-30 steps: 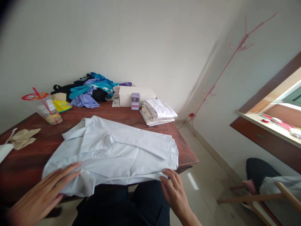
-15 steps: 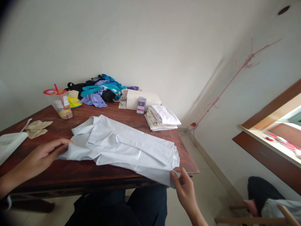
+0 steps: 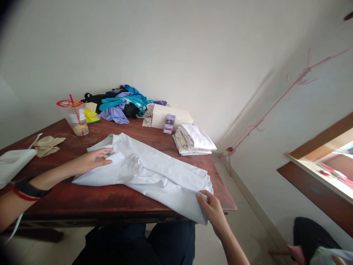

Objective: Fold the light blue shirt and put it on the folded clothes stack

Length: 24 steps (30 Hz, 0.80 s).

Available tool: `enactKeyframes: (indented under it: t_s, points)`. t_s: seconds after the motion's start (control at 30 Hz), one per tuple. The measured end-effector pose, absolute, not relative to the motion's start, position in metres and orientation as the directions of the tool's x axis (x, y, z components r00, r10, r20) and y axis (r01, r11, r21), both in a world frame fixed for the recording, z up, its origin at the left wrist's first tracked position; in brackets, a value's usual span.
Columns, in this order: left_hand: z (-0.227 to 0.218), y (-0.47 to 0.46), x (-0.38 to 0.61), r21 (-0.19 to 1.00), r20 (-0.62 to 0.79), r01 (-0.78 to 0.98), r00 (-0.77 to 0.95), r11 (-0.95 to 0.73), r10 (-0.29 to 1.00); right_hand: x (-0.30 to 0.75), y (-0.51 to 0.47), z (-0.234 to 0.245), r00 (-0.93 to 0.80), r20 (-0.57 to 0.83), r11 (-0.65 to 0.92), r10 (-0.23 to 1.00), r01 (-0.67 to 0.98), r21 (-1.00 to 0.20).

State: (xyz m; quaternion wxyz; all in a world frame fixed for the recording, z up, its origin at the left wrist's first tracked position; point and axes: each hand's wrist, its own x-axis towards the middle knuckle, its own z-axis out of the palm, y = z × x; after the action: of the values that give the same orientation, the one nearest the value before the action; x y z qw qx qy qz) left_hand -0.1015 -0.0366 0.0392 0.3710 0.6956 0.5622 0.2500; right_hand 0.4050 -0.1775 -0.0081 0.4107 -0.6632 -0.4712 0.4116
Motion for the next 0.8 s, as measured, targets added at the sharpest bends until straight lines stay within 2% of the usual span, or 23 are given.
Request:
enactKeyframes:
  t_s: [0.1,0.2,0.3,0.43,0.5,0.6,0.8]
  points:
    - [0.048,-0.027,-0.097,0.818,0.023,0.546,0.285,-0.182,0.958,0.406,-0.178,0.000,0.201,-0.157,-0.211,0.967,0.283,-0.936]
    - [0.066,-0.014,-0.092,0.811,0.141,0.507,0.313,-0.291,0.939,0.405,-0.181,0.006,0.218,-0.200,-0.231,0.955,0.126,-0.965]
    - [0.084,0.004,-0.089,0.811,0.266,0.468,0.240,-0.352,0.933,0.402,-0.179,0.010,0.271,-0.223,-0.227,0.936,-0.016,-0.974]
    - [0.090,0.034,-0.082,0.865,0.220,0.425,0.160,-0.268,0.962,0.403,-0.166,0.010,0.341,-0.226,-0.213,0.913,-0.076,-0.974]
    - [0.085,0.048,-0.075,0.852,0.206,0.460,0.144,-0.249,0.968,0.405,-0.157,0.006,0.361,-0.224,-0.227,0.905,-0.034,-0.973]
    - [0.076,0.066,-0.064,0.804,0.239,0.522,0.155,-0.285,0.958,0.412,-0.146,-0.001,0.417,-0.172,-0.253,0.892,0.146,-0.956]
    - [0.070,0.103,-0.052,0.744,0.316,0.545,0.224,-0.387,0.922,0.426,-0.126,0.005,0.456,0.081,-0.184,0.886,0.508,-0.841]
